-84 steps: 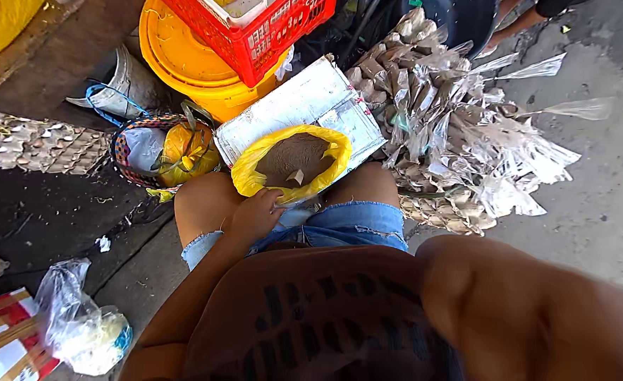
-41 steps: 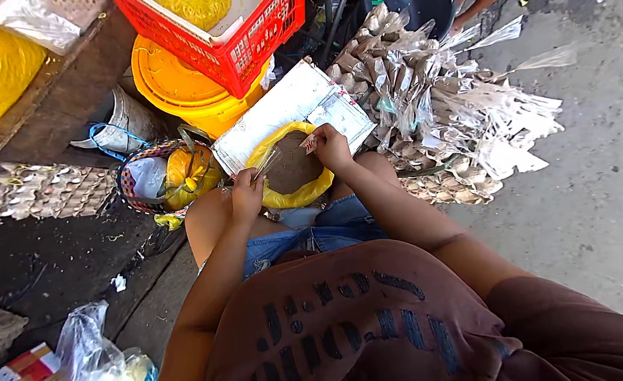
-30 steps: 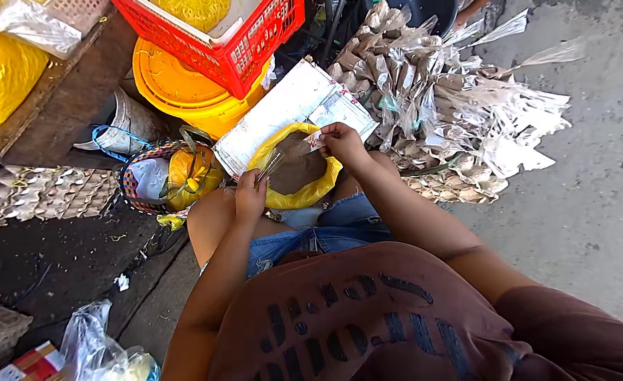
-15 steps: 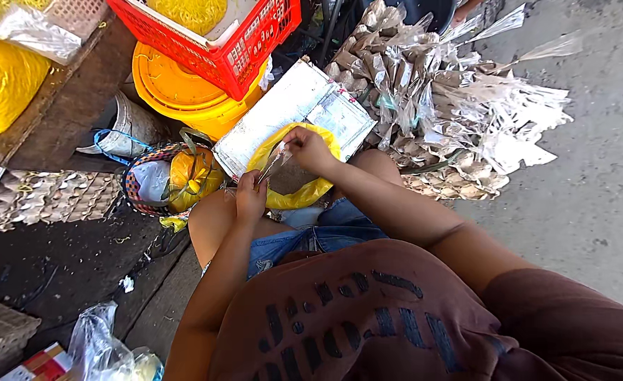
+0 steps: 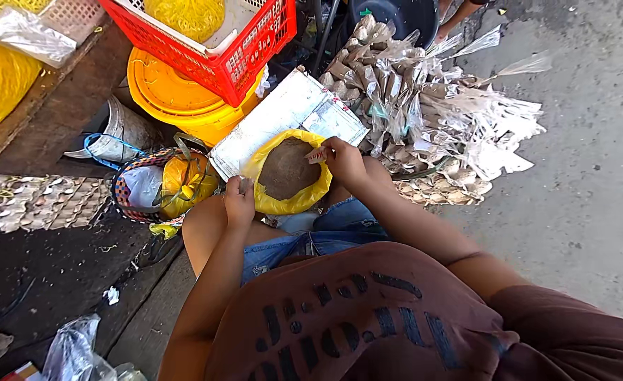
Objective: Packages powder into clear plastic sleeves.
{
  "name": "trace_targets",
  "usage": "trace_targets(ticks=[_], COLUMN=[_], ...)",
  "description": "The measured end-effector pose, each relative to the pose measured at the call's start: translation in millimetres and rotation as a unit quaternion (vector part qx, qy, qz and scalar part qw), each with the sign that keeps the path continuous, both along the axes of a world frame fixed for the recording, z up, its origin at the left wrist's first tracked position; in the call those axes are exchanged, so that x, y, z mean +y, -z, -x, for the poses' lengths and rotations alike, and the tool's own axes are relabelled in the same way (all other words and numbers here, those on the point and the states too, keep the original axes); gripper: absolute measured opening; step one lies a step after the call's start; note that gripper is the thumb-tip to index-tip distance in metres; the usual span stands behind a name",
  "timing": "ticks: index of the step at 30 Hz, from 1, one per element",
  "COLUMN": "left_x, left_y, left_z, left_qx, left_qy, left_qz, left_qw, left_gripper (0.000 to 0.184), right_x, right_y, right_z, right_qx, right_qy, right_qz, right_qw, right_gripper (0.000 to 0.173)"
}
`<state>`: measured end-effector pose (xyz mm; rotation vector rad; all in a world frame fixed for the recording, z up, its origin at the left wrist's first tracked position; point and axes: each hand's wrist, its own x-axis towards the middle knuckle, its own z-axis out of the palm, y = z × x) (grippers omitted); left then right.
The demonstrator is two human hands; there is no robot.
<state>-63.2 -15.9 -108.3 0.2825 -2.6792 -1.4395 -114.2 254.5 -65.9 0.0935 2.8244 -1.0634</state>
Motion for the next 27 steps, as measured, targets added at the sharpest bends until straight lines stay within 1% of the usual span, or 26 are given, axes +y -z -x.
trace_targets(ticks=[2,4,9,11,13,15,18,23,25,27], left_x=[-1,-2,1,2,1,0,-1,2,2,3], left_y=[0,1,1,1,0,-1,1,3,4,5], left_z=[1,1,-2,-2,-3,-4,-5,-2,-1,-1], left_qx=[0.005,0.003,0.020,0.006,-0.006,0.002,0.024,0.022,0.026,0.022], left_qy=[-0.006,0.006,0.080,0.091,0.093,0.094,0.101,0.110,0.111,0.110], left_qz=[-0.001,0.017,0.098,0.116,0.116,0.108,0.106,0.104,0.107,0.110], left_qw=[1.000,1.000,0.992,0.989,0.989,0.990,0.989,0.988,0.988,0.988], left_gripper=[0.024,0.022,0.030,0.032,0.031,0.031,0.032,0.029,0.029,0.029], right_x=[-5,-16,-46,-51,-48,-37,-22,-6,-8,-15], right_y=[14,20,24,28,28,20,-3,-40,-45,-41], right_z=[-7,-9,-6,-2,3,9,16,26,29,32], right_qx=[-0.047,-0.098,-0.143,-0.156,-0.147,-0.142,-0.132,-0.097,-0.096,-0.103], right_qy=[0.041,0.057,0.020,0.010,0.008,0.008,0.025,0.027,0.013,-0.013], right_qz=[0.051,0.093,0.138,0.147,0.151,0.158,0.184,0.232,0.236,0.220], right_qw=[0.997,0.989,0.980,0.977,0.978,0.977,0.974,0.967,0.967,0.970], right_gripper=[0.022,0.022,0.022,0.021,0.021,0.021,0.022,0.015,0.015,0.017])
